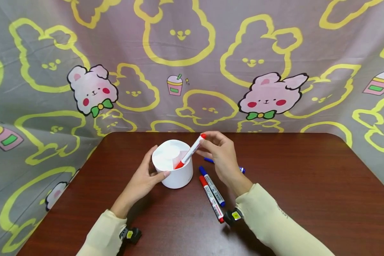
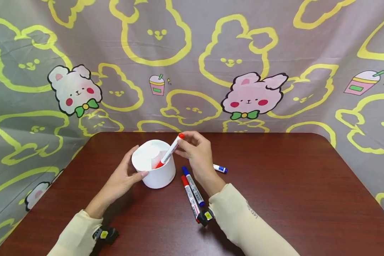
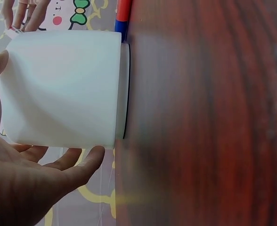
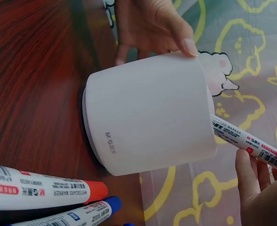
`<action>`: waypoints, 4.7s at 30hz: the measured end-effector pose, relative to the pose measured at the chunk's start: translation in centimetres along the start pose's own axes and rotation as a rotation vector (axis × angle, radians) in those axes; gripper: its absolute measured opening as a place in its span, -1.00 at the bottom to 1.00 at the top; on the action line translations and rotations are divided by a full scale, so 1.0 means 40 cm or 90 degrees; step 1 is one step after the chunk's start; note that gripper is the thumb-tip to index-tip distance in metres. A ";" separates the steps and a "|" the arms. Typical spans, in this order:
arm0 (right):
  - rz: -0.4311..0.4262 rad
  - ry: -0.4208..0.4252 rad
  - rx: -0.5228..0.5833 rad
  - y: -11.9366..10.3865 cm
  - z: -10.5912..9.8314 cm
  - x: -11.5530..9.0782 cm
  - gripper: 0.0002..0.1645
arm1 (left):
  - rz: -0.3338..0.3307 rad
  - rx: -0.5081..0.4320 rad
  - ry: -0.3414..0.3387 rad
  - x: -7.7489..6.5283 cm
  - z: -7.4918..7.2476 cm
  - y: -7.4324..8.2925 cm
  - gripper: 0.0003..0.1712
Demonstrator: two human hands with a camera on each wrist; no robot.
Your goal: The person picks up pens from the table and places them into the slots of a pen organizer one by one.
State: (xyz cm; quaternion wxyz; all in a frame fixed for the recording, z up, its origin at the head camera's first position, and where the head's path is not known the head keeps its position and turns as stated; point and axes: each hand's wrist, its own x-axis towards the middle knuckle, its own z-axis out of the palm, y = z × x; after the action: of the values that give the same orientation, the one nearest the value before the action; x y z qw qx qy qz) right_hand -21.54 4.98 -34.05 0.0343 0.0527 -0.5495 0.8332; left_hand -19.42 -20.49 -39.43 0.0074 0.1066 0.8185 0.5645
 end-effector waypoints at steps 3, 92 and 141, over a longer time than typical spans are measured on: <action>-0.007 -0.012 -0.004 0.007 0.002 0.000 -0.75 | 0.003 -0.004 0.000 0.000 0.002 0.001 0.14; 0.063 0.029 -0.268 0.003 -0.166 0.001 -0.72 | -0.010 0.018 0.003 0.002 -0.023 0.009 0.18; 0.116 -0.071 -0.551 0.013 -0.315 -0.006 -0.60 | -0.009 -0.034 -0.016 -0.017 -0.024 0.021 0.14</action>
State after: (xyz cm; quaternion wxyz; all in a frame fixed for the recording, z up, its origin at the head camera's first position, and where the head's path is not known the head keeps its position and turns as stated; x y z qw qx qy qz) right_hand -22.00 16.36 -39.49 -0.0499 0.0297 -0.8509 0.5221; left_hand -18.75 -21.21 -38.38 0.0248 0.1078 0.8036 0.5847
